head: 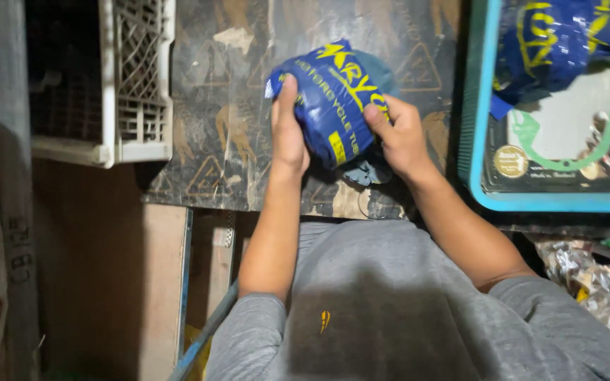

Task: Cleaning and inspecting motorcycle inner tube packaging with a cloth in a parts room.

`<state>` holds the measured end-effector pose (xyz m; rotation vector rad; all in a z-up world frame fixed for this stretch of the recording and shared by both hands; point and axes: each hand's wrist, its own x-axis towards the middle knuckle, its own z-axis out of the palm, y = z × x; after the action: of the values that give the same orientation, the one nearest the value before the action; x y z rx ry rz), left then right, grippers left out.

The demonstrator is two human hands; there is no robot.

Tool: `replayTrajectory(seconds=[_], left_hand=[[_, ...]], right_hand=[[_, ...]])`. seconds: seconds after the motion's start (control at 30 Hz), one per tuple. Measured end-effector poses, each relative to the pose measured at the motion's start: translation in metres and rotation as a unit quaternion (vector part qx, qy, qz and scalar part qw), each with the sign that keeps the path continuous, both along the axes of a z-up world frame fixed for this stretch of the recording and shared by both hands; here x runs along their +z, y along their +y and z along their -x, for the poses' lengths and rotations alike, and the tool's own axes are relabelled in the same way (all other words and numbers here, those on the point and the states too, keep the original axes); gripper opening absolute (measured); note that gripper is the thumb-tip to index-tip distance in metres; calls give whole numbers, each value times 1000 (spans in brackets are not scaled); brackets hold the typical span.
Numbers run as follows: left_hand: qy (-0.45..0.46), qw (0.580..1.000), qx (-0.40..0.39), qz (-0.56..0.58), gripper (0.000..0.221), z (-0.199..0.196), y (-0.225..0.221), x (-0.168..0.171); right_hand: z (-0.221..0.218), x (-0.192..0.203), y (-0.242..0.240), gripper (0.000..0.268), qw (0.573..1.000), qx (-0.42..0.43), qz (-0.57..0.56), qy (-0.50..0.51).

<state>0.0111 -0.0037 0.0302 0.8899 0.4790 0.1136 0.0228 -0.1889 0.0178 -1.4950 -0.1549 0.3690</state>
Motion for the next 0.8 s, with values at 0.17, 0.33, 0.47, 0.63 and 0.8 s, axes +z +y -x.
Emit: replayTrajectory(seconds=[0.17, 0.33, 0.47, 0.63, 0.8], left_hand=[[-10, 975, -16, -220, 79, 23, 15, -27], [-28, 817, 26, -575, 91, 50, 33, -36], [-31, 808, 22, -588, 100, 73, 60, -28], [-19, 781, 58, -622, 96, 85, 65, -33], [24, 779, 85, -620, 72, 89, 55, -17]], right_hand=[[-5, -10, 37, 36, 999, 33, -6, -30], [-1, -8, 72, 42, 986, 136, 5, -99], [2, -13, 89, 54, 964, 220, 81, -121], [-3, 1, 105, 35, 910, 184, 218, -301], [0, 3, 122, 13, 933, 162, 227, -226]])
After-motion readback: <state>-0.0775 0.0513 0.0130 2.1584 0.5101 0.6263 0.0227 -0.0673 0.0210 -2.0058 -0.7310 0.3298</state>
